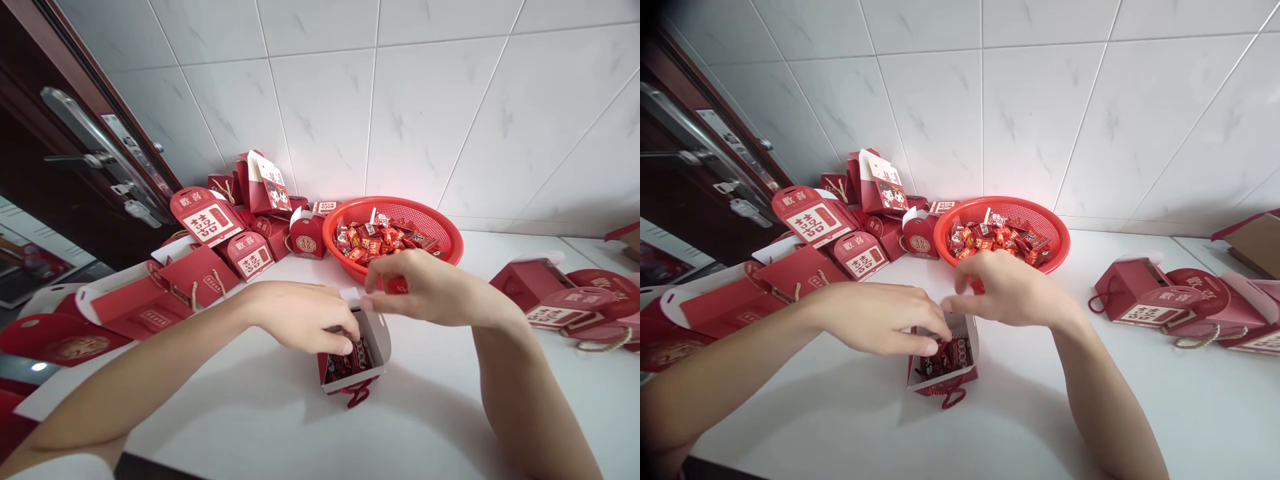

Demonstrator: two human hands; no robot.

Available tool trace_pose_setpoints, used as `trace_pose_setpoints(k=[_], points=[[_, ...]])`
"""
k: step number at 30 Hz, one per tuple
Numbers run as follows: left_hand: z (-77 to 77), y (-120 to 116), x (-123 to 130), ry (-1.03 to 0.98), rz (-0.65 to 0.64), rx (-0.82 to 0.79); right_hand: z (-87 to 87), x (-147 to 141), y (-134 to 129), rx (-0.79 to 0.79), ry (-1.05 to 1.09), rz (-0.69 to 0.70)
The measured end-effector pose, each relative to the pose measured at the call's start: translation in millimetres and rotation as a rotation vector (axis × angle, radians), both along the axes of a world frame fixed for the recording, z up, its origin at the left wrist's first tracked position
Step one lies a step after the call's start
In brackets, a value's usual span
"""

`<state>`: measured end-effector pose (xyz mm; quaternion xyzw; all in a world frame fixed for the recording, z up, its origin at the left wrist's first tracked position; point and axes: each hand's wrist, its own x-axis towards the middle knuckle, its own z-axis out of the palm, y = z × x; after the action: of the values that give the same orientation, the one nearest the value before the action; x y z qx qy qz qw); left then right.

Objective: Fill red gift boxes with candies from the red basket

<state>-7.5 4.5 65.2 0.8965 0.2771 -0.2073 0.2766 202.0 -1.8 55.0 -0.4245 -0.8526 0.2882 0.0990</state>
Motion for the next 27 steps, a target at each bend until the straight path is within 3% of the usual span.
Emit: trace_pose_setpoints(k=[3, 7, 11, 15, 17, 21, 27], points=[[-0.3, 1.7, -13.6, -0.270, 0.199, 0.043, 0.5, 3.4, 7.1, -0.201, 0.386, -0.063], [-7.2, 5.8, -9.8, -0.671, 0.447, 0.037, -5.5, -1.8, 11.9, -0.282, 0.524, -0.257], [-16.3, 7.6, 7.4, -0.760, 0.523, 0.114, -10.3, -8.8, 10.0, -0.281, 0.581, -0.330], [-18.0, 10.6, 7.8, -0.795, 0.520, 0.159, -8.4, -5.8, 7.0, -0.192, 0.571, -0.275], [-14.4, 11.7, 0.0, -0.738, 0.462, 0.121, -4.7, -0.4, 5.7, -0.125, 0.492, -0.205], [-6.5, 6.7, -12.9, -0.388, 0.258, 0.063, 2.0, 9.3, 2.3, 0.052, 0.325, -0.103], [-7.1, -8.7, 8.4, 0.072, 0.089, 0.269, -0.2, 3.1, -5.6, 0.019, 0.141, 0.066]])
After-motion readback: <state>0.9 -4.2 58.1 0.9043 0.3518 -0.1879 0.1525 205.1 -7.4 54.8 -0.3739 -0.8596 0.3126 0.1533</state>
